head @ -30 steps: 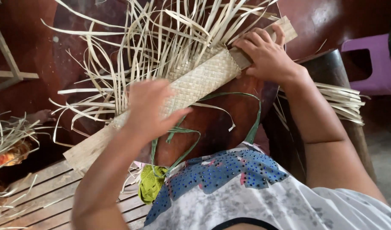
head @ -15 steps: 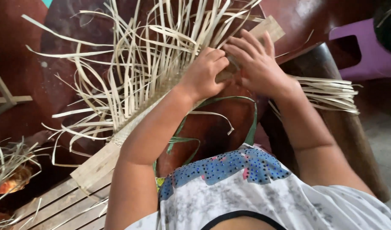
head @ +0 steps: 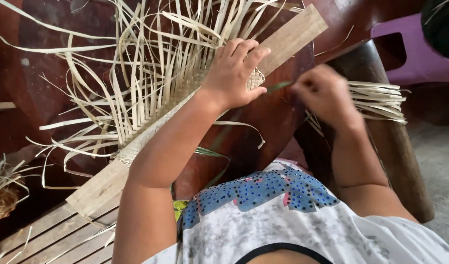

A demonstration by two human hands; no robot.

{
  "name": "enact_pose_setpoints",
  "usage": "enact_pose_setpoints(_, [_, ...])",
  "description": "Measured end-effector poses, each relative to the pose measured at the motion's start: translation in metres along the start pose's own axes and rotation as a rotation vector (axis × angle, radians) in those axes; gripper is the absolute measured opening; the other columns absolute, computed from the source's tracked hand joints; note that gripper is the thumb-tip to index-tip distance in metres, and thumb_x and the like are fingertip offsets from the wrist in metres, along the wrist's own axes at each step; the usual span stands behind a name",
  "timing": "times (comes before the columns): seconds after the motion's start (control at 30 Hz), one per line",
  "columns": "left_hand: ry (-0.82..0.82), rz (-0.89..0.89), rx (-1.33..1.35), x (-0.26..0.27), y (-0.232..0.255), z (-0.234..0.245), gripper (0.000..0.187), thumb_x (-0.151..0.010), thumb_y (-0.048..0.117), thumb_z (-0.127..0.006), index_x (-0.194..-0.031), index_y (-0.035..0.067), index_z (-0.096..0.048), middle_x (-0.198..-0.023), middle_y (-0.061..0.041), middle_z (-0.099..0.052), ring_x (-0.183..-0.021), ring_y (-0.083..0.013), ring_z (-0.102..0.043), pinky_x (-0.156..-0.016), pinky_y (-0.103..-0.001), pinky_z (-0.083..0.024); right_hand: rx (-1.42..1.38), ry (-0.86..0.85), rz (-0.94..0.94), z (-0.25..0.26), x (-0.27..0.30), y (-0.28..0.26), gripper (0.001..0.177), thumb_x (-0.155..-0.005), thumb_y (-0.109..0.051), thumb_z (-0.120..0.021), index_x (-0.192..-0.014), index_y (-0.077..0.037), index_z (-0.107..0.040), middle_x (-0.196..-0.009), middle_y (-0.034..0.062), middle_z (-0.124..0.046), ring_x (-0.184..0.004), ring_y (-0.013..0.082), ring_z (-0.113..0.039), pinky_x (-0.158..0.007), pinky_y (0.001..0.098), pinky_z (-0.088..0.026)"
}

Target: A person is weaving dried leaf strands into a long strip, using a wooden board to hold the work in place on a table.

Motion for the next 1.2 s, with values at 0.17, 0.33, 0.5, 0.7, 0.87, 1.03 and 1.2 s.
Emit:
enact_pose_setpoints(0.17, [-0.134, 0.061, -0.047, -0.002, 0.002, -0.004, 0.087, -0.077, 0.056, -0.074, -0.142, 0.016, -0.034, -0.127, -0.011, -0.051, -0.115, -0.0285, -0.044, -0.098, -0.042, -0.036, -0.626, 0.399, -0.326, 0.023, -0.005, 0.052, 0.016, -0.095, 0.006, -0.050, -0.088, -0.007, -0.045, -0.081, 0.0077, -0.051, -0.064, 0.0159, -0.050, -0.055, 0.0255, -0.039])
enact_pose_setpoints(0.33, [-0.104, 0.050, -0.092, -0.002, 0.002, -0.005, 0.093, -0.071, 0.055, -0.079, -0.139, 0.020, -0.025, -0.119, -0.012, -0.053, -0.109, -0.0300, -0.048, -0.094, -0.042, -0.040, -0.882, 0.549, -0.473, 0.001, -0.032, 0.094, 0.007, -0.095, -0.008, -0.052, -0.090, -0.010, -0.048, -0.098, 0.0104, -0.068, -0.081, 0.0175, -0.069, -0.069, 0.0277, -0.061])
enact_pose_setpoints(0.5, [-0.221, 0.085, -0.132, -0.003, 0.003, -0.006, 0.078, -0.081, 0.053, -0.063, -0.146, 0.023, -0.031, -0.130, -0.016, -0.051, -0.116, -0.0309, -0.043, -0.097, -0.045, -0.036, -0.605, 0.380, -0.457, 0.004, -0.047, 0.066, 0.014, -0.099, -0.008, -0.060, -0.088, -0.012, -0.052, -0.078, -0.0001, -0.054, -0.058, 0.0059, -0.047, -0.043, 0.0180, -0.043])
enact_pose_setpoints(0.7, [-0.182, 0.085, -0.141, -0.005, 0.004, -0.006, 0.075, -0.077, 0.049, -0.068, -0.141, 0.022, -0.040, -0.124, -0.017, -0.054, -0.111, -0.0309, -0.046, -0.092, -0.045, -0.040, -0.507, 0.393, -0.320, 0.003, -0.051, 0.063, 0.018, -0.092, 0.002, -0.063, -0.086, -0.011, -0.051, -0.122, 0.0126, -0.061, -0.072, 0.0065, -0.046, -0.061, 0.0196, -0.042])
enact_pose_setpoints(0.87, [-0.227, 0.178, -0.204, -0.011, 0.011, -0.017, 0.075, -0.069, 0.045, -0.071, -0.132, 0.023, -0.037, -0.116, -0.014, -0.051, -0.104, -0.0306, -0.045, -0.086, -0.046, -0.039, -0.370, 0.416, -0.169, 0.009, -0.050, 0.052, 0.012, -0.092, 0.002, -0.062, -0.091, -0.005, -0.053, -0.111, 0.0181, -0.062, -0.113, 0.0256, -0.059, -0.078, 0.0303, -0.047])
enact_pose_setpoints(1.03, [-0.200, 0.220, -0.283, -0.014, 0.015, -0.018, 0.067, -0.072, 0.044, -0.073, -0.121, 0.023, -0.032, -0.107, -0.014, -0.052, -0.098, -0.0289, -0.047, -0.080, -0.044, -0.040, -0.478, 0.419, -0.276, 0.007, -0.053, 0.064, 0.018, -0.092, 0.006, -0.063, -0.088, -0.007, -0.051, -0.119, 0.0162, -0.062, -0.071, 0.0080, -0.045, -0.063, 0.0206, -0.045])
enact_pose_setpoints(1.2, [-0.001, 0.173, -0.292, -0.012, 0.016, -0.016, 0.065, -0.062, 0.027, -0.073, -0.116, 0.019, -0.039, -0.093, -0.011, -0.054, -0.090, -0.0292, -0.047, -0.072, -0.043, -0.040, -0.997, 0.633, -0.399, 0.002, -0.040, 0.109, 0.012, -0.101, -0.011, -0.049, -0.089, -0.009, -0.045, -0.071, 0.0064, -0.057, -0.054, 0.0160, -0.055, -0.045, 0.0254, -0.046])
Point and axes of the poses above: each hand's wrist, its own x-axis away from the middle knuckle, its own z-axis out of the back of the hand, y = z × x, the point moved 6 cm from there along -x, towards the middle knuckle
